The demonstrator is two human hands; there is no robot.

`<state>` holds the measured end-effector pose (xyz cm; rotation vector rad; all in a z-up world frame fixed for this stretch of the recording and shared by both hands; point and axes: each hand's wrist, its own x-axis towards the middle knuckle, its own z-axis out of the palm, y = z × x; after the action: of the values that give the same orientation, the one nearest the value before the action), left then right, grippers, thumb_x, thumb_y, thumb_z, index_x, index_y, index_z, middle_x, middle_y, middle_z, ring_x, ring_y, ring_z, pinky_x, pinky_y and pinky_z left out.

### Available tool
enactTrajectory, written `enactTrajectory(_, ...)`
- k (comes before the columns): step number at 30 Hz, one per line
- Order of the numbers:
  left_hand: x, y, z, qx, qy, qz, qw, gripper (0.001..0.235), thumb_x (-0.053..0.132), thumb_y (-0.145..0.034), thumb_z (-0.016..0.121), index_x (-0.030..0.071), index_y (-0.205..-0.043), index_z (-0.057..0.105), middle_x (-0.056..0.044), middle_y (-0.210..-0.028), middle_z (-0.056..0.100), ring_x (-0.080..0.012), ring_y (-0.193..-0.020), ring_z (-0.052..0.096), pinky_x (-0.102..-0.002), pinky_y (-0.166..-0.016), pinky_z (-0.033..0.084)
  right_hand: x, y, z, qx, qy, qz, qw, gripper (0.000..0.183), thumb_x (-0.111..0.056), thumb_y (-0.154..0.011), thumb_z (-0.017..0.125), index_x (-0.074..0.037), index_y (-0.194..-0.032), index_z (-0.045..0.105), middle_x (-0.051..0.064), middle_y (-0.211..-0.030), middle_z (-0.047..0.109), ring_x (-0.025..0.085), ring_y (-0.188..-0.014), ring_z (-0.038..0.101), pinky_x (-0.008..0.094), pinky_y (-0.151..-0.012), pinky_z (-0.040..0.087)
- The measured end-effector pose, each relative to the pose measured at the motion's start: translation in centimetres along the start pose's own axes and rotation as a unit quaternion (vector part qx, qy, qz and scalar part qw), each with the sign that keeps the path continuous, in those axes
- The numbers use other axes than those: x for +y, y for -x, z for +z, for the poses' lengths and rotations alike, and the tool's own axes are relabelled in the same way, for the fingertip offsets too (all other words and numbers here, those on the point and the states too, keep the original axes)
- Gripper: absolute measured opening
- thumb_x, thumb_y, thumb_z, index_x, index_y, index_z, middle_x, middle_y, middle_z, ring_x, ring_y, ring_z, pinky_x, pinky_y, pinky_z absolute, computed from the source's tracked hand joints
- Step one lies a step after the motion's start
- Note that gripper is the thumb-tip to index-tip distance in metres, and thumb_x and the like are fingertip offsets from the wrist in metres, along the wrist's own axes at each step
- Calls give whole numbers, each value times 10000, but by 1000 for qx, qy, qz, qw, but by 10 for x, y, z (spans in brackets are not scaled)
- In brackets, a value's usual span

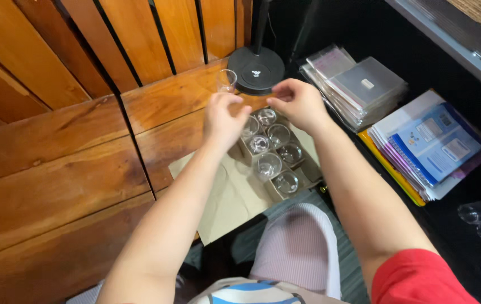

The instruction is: The person places small clear glasses one by one into a cardboard box with molded compartments. They arrange the glasses on a wooden table, then transfer them into the box, and finally close the box flaps.

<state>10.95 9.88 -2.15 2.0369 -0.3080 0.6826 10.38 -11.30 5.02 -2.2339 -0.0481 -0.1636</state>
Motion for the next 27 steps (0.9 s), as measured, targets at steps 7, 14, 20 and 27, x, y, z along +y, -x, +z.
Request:
enactTrajectory(7, -103, -48, 36, 33, -18, -165, 986, 338, 264, -790, 840, 191, -1106, 744, -68, -1053, 707, -240, -967, 749, -373, -859, 607, 30, -104, 93, -2, 87, 46, 995, 488, -380, -697, 909, -314, -1151, 746, -144, -904, 778, 43, -985, 745, 254, -857, 603)
enactTrajectory(14, -109, -61, 54, -49, -19, -285, 957, 546, 241, -853, 789, 205, -1381, 656, -90, -1265, 738, -229, -1130, 731, -359, -964, 604, 30, -139, 135, -38, 175, 23, 984, 746, -350, -619, 956, -215, -1302, 689, -55, -1016, 780, 174, -1110, 730, 365, -975, 582)
enactTrajectory(20, -67, -52, 35, -47, -27, -278, 959, 489, 304, -864, 772, 263, -1342, 676, -22, -1204, 768, -209, -1133, 729, -372, -1002, 589, 17, -124, 121, -41, 164, -18, 985, 556, -357, -665, 945, -230, -1163, 735, -41, -977, 776, 229, -1060, 743, 383, -925, 584)
enactTrajectory(27, 31, -53, -22, -32, 37, -76, 996, 476, 149, -845, 779, 114, -1309, 681, -62, -1247, 760, -223, -1142, 723, -397, -1019, 539, -46, -54, 22, -80, -111, -134, 981, 480, -48, -757, 904, -98, -1142, 621, 49, -1078, 747, 138, -1013, 741, 251, -940, 619)
